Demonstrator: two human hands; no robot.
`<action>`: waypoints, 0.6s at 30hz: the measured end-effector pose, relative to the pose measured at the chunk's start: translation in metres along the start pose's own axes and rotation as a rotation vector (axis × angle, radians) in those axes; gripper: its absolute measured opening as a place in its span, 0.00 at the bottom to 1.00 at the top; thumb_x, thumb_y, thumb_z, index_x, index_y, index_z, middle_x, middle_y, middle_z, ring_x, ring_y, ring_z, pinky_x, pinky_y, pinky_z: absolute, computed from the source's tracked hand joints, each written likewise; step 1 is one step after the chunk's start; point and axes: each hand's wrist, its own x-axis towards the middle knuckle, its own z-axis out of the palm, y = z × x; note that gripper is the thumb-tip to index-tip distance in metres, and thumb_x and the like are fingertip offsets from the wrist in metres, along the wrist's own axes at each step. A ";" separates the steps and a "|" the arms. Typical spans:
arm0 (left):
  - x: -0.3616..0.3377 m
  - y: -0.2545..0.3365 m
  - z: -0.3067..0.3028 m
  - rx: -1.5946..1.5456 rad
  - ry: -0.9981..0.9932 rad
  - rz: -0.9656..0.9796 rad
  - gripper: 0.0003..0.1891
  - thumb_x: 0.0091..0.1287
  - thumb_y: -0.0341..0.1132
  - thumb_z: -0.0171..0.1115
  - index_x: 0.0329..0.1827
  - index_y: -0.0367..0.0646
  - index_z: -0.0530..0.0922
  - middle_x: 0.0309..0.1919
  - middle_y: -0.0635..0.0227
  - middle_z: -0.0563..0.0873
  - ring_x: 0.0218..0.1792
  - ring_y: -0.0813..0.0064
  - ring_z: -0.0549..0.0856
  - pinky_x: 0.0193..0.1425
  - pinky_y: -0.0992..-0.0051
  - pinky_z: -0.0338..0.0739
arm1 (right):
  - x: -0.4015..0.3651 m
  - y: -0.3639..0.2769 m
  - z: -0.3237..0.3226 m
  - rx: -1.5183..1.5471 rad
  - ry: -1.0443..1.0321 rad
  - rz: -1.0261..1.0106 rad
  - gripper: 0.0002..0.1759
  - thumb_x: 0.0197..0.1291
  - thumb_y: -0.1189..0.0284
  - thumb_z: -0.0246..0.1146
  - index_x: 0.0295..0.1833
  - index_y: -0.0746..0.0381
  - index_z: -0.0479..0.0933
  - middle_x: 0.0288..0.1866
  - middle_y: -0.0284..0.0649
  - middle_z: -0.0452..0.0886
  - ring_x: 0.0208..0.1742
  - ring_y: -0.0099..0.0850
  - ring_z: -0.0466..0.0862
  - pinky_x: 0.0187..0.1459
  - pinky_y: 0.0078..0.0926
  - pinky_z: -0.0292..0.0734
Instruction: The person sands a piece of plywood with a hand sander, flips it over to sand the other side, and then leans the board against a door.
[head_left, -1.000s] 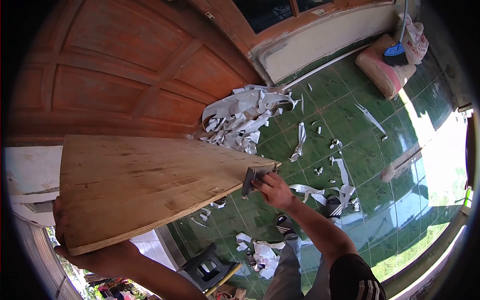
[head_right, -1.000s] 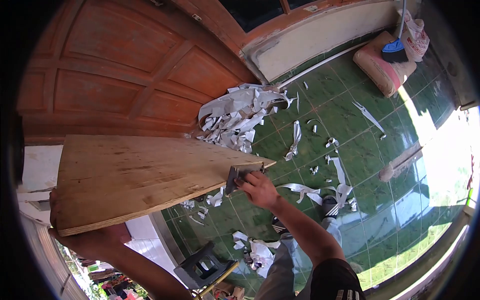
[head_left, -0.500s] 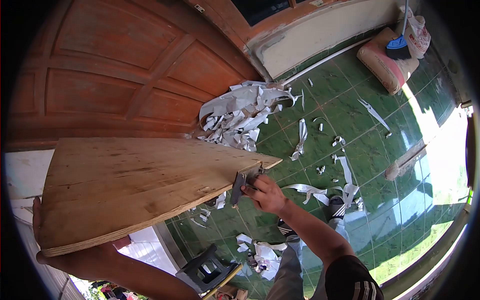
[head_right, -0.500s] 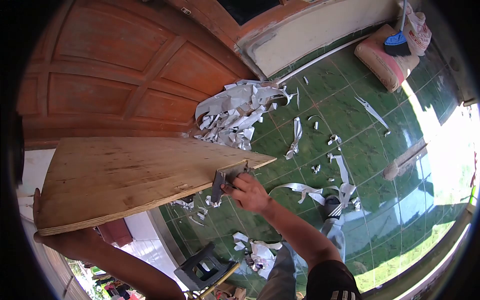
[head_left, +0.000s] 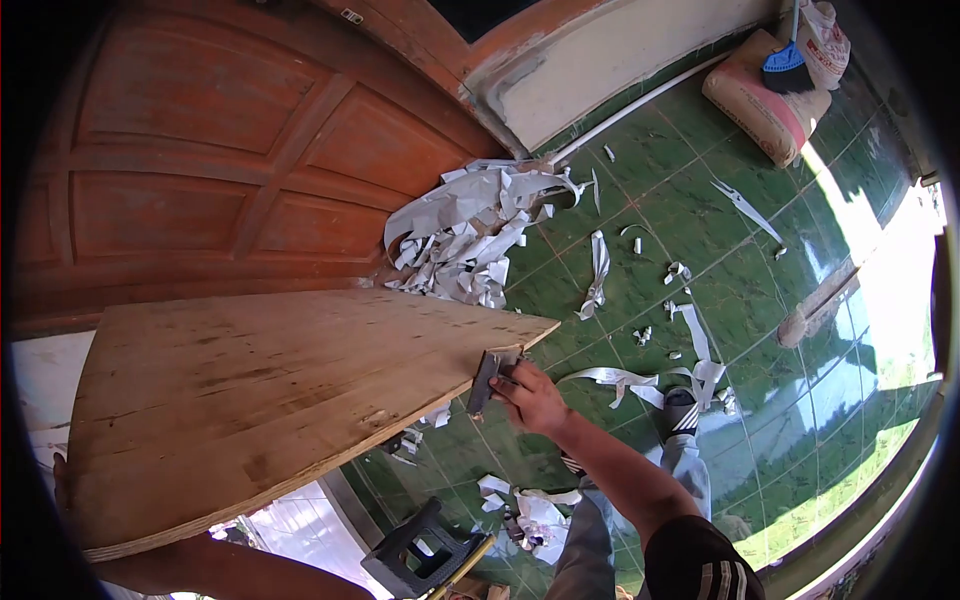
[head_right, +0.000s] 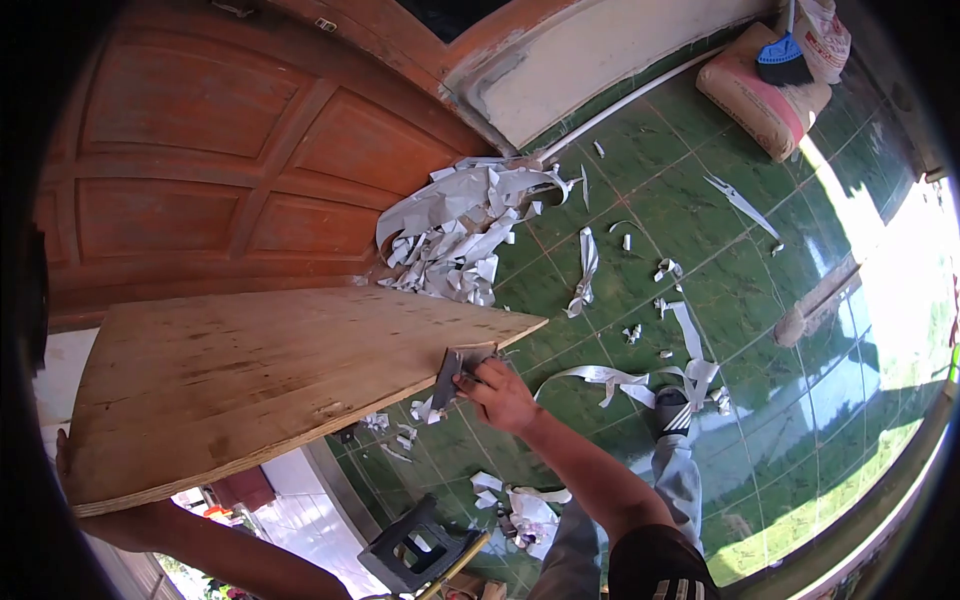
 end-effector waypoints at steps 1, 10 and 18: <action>0.002 -0.009 -0.007 0.052 -0.025 0.123 0.24 0.80 0.39 0.45 0.68 0.31 0.78 0.60 0.47 0.86 0.56 0.59 0.90 0.55 0.62 0.92 | -0.016 0.023 0.009 -0.003 0.046 0.119 0.19 0.64 0.76 0.68 0.60 0.60 0.80 0.50 0.50 0.81 0.48 0.50 0.84 0.48 0.47 0.83; 0.005 -0.020 -0.003 -0.345 0.035 -0.048 0.27 0.84 0.49 0.38 0.62 0.37 0.80 0.57 0.50 0.85 0.58 0.52 0.87 0.64 0.50 0.86 | -0.010 0.004 0.010 0.795 0.555 1.147 0.11 0.80 0.65 0.59 0.56 0.61 0.74 0.36 0.37 0.80 0.22 0.27 0.82 0.24 0.27 0.78; 0.003 -0.013 -0.004 -0.691 0.113 0.131 0.29 0.86 0.54 0.41 0.55 0.35 0.82 0.47 0.51 0.88 0.51 0.55 0.88 0.63 0.49 0.82 | 0.037 -0.027 0.037 0.973 0.877 1.535 0.10 0.78 0.65 0.59 0.52 0.61 0.72 0.30 0.37 0.75 0.21 0.29 0.76 0.22 0.29 0.73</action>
